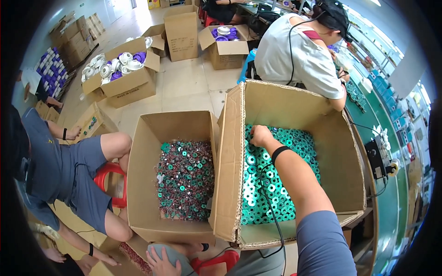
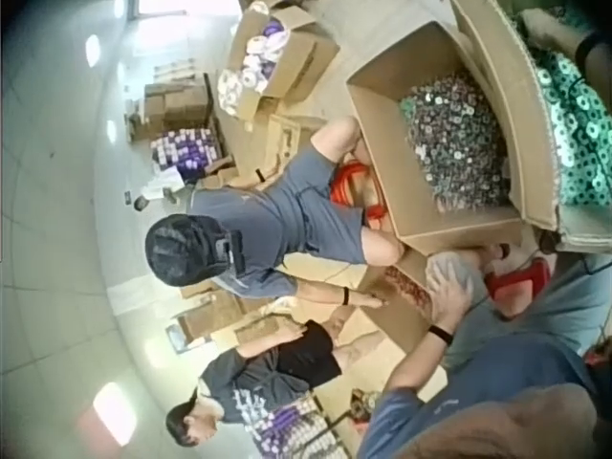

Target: The person assembles small plastic parts by hand.

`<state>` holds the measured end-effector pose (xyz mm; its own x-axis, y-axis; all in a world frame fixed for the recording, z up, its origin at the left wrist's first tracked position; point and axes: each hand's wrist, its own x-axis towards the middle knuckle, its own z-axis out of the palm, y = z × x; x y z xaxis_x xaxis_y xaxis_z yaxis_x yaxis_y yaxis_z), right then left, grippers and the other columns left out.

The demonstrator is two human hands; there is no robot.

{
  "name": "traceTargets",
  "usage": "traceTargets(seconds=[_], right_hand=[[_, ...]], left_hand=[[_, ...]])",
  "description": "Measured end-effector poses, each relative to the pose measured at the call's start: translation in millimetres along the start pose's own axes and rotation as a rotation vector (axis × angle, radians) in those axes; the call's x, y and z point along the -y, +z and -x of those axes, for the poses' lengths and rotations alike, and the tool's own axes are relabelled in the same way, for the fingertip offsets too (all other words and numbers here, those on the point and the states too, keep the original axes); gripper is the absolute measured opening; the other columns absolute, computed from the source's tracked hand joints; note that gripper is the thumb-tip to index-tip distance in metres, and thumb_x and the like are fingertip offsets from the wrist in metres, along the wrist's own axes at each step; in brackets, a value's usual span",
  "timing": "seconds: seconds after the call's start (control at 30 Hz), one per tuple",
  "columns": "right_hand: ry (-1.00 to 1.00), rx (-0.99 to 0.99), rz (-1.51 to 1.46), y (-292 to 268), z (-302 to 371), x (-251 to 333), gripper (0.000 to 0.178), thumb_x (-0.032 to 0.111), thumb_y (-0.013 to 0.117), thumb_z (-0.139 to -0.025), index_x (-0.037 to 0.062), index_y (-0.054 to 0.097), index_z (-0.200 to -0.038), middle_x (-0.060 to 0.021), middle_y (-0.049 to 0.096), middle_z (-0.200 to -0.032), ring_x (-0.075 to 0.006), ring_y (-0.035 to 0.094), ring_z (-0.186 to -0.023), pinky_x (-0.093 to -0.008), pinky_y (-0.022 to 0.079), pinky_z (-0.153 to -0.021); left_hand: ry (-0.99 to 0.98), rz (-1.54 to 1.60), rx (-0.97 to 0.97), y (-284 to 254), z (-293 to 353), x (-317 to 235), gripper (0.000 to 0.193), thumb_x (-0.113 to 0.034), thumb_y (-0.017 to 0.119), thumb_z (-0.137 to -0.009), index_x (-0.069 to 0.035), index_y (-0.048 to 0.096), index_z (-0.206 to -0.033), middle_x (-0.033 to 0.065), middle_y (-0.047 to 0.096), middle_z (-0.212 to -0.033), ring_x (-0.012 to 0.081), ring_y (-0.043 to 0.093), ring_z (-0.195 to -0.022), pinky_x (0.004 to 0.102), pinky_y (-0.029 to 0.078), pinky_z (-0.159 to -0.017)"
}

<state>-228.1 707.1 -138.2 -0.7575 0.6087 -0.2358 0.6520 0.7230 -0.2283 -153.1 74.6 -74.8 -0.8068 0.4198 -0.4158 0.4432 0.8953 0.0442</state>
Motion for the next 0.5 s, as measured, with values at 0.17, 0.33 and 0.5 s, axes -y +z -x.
traceTargets(seconds=[0.17, 0.33, 0.5], right_hand=[[-0.036, 0.024, 0.112, 3, -2, 7, 0.055, 0.018, 0.077, -0.069, 0.0066, 0.070, -0.122, -0.0209, 0.070, -0.120, -0.0357, 0.066, -0.114, -0.0397, 0.053, -0.100], [-0.065, -0.123, 0.180, -80, 49, 15, 0.024, 0.022, 0.061, -0.092, 0.0028, 0.073, -0.101, -0.0263, 0.070, -0.098, -0.0449, 0.069, -0.094, -0.0515, 0.055, -0.086], [-0.260, -0.321, -0.358, -180, 193, 131, 0.051, 0.039, 0.049, -0.106, 0.0028, 0.055, -0.071, -0.0055, 0.052, -0.055, -0.0174, 0.053, -0.051, -0.0369, 0.044, -0.056]], left_hand=[[-0.004, 0.002, 0.019, -9, 5, -2, 0.075, -0.038, 0.071, -0.087, -0.005, 0.042, -0.149, 0.0297, 0.032, -0.155, 0.0506, 0.028, -0.143, 0.0601, 0.026, -0.118], [-0.038, 0.113, -0.102, 37, 3, 18, 0.077, -0.040, 0.075, -0.078, -0.014, 0.049, -0.146, 0.0270, 0.027, -0.158, 0.0530, 0.021, -0.146, 0.0724, 0.024, -0.111], [-0.054, 0.142, -0.097, 44, 21, 41, 0.080, -0.040, 0.075, -0.078, -0.017, 0.046, -0.149, 0.0251, 0.024, -0.160, 0.0541, 0.019, -0.146, 0.0732, 0.029, -0.109]])
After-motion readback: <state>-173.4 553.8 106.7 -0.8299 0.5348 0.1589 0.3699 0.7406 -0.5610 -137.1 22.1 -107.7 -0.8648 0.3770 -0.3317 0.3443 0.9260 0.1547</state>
